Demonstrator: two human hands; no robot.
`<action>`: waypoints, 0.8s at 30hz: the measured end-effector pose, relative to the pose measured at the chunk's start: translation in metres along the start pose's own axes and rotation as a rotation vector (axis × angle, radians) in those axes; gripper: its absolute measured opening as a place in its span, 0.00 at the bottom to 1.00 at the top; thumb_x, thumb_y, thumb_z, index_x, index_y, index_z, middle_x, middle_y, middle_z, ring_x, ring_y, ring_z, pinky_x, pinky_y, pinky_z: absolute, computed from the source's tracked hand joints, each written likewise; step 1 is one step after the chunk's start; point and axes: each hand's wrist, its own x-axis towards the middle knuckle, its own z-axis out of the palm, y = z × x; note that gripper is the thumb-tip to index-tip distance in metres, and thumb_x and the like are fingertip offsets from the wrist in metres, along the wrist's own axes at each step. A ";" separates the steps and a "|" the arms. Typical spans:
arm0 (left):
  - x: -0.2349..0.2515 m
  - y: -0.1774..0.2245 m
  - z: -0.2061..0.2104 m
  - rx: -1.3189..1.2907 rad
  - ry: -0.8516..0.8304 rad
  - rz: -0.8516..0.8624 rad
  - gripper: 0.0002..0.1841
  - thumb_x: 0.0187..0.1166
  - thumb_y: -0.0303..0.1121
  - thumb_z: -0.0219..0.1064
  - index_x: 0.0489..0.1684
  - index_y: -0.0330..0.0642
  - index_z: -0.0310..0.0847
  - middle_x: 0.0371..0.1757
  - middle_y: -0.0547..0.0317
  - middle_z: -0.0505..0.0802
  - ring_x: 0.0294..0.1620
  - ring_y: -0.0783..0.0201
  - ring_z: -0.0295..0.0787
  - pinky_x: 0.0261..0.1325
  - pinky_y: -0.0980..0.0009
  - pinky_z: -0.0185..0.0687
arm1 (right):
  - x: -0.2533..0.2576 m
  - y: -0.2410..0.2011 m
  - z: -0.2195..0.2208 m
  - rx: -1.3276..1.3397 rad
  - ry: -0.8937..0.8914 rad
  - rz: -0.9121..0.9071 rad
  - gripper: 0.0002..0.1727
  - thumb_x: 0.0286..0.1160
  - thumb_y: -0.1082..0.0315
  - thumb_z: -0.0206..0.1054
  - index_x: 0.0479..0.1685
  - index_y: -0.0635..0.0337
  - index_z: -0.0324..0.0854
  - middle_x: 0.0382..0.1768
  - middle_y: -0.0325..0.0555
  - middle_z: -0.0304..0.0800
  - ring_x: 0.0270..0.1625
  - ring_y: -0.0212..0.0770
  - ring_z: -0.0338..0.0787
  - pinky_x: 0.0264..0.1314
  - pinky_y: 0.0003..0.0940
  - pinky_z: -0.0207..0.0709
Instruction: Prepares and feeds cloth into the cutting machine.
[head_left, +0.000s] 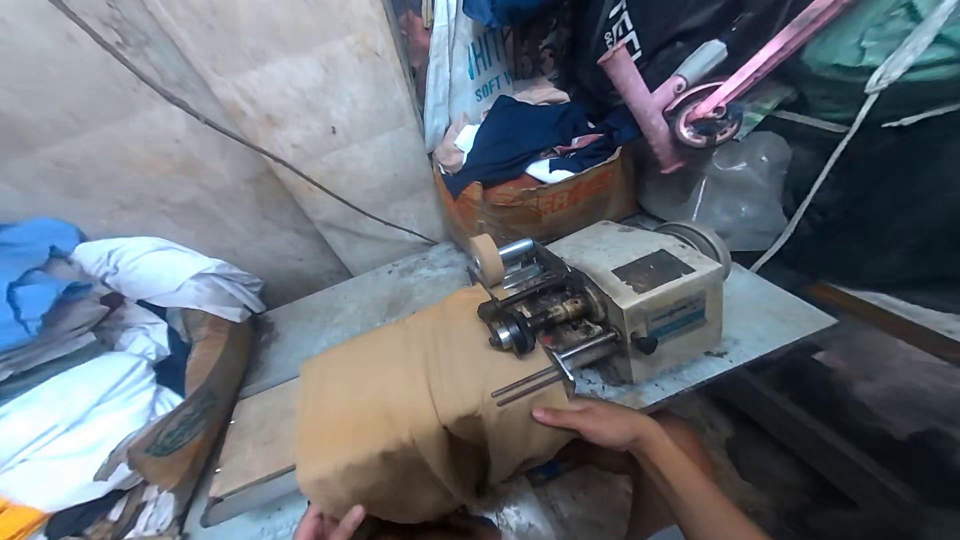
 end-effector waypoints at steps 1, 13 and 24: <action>0.000 -0.002 -0.005 -0.075 -0.012 0.036 0.19 0.70 0.35 0.80 0.60 0.58 0.87 0.52 0.70 0.97 0.54 0.72 0.94 0.63 0.68 0.89 | 0.000 0.000 0.000 -0.004 0.002 0.000 0.25 0.86 0.46 0.61 0.68 0.57 0.83 0.56 0.39 0.95 0.62 0.31 0.92 0.73 0.37 0.83; 0.004 -0.011 -0.017 -0.184 0.023 0.132 0.18 0.72 0.44 0.78 0.61 0.60 0.88 0.53 0.71 0.97 0.56 0.73 0.92 0.64 0.70 0.87 | 0.000 0.000 0.002 -0.016 0.018 0.027 0.28 0.85 0.42 0.62 0.70 0.54 0.81 0.58 0.38 0.95 0.63 0.31 0.91 0.73 0.37 0.83; 0.001 0.000 -0.014 -0.071 -0.012 0.116 0.20 0.73 0.39 0.78 0.64 0.60 0.85 0.56 0.73 0.96 0.58 0.74 0.92 0.67 0.69 0.87 | 0.001 -0.001 0.001 -0.044 0.022 0.041 0.29 0.85 0.41 0.61 0.69 0.55 0.82 0.58 0.39 0.94 0.63 0.31 0.91 0.74 0.38 0.82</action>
